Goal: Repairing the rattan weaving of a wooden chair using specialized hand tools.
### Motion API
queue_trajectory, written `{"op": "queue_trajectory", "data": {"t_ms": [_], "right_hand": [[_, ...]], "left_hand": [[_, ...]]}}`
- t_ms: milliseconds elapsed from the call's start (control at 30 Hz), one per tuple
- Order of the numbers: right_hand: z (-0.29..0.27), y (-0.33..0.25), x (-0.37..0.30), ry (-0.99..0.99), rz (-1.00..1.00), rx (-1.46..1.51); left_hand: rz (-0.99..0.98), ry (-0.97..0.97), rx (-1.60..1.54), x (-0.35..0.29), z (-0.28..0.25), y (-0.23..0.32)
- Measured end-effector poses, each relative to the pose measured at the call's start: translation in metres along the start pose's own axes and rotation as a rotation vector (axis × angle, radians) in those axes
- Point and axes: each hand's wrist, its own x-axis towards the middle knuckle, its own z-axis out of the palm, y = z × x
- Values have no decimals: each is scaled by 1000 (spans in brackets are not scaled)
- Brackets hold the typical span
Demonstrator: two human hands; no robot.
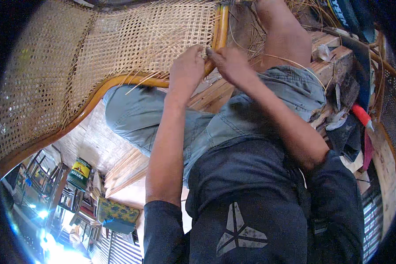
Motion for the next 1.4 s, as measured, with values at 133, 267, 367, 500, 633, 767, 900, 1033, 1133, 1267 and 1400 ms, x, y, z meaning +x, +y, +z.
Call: {"op": "queue_trajectory", "data": {"t_ms": [133, 267, 367, 500, 633, 767, 900, 1033, 1133, 1267, 1400], "right_hand": [[12, -2, -4, 57, 21, -3], [-11, -3, 1, -35, -54, -31], [-22, -4, 3, 26, 9, 28], [-18, 2, 11, -55, 5, -55], [-5, -3, 17, -22, -217, -294], [8, -15, 9, 26, -83, -303], [4, 6, -5, 175, -1, 34], [3, -14, -54, 113, -79, 28], [11, -28, -71, -113, -120, 122], [6, -36, -76, -351, -54, 6], [-2, -29, -80, -281, -234, 70]], "left_hand": [[1, 51, -128, 2, 7, -9], [-71, 18, -180, 2, 6, -5], [-32, 42, -163, 7, 9, -7], [-32, -17, -114, 12, 11, -13], [33, -6, -111, 21, 9, -18], [-306, -186, -403, 13, -9, 6], [-237, -55, -483, -14, -6, 7], [-331, -65, -804, -56, 0, 23], [-345, -63, -970, -74, 16, 18], [-259, 36, -922, -83, 11, 10], [-281, 262, -1092, -85, 7, -4]]}}
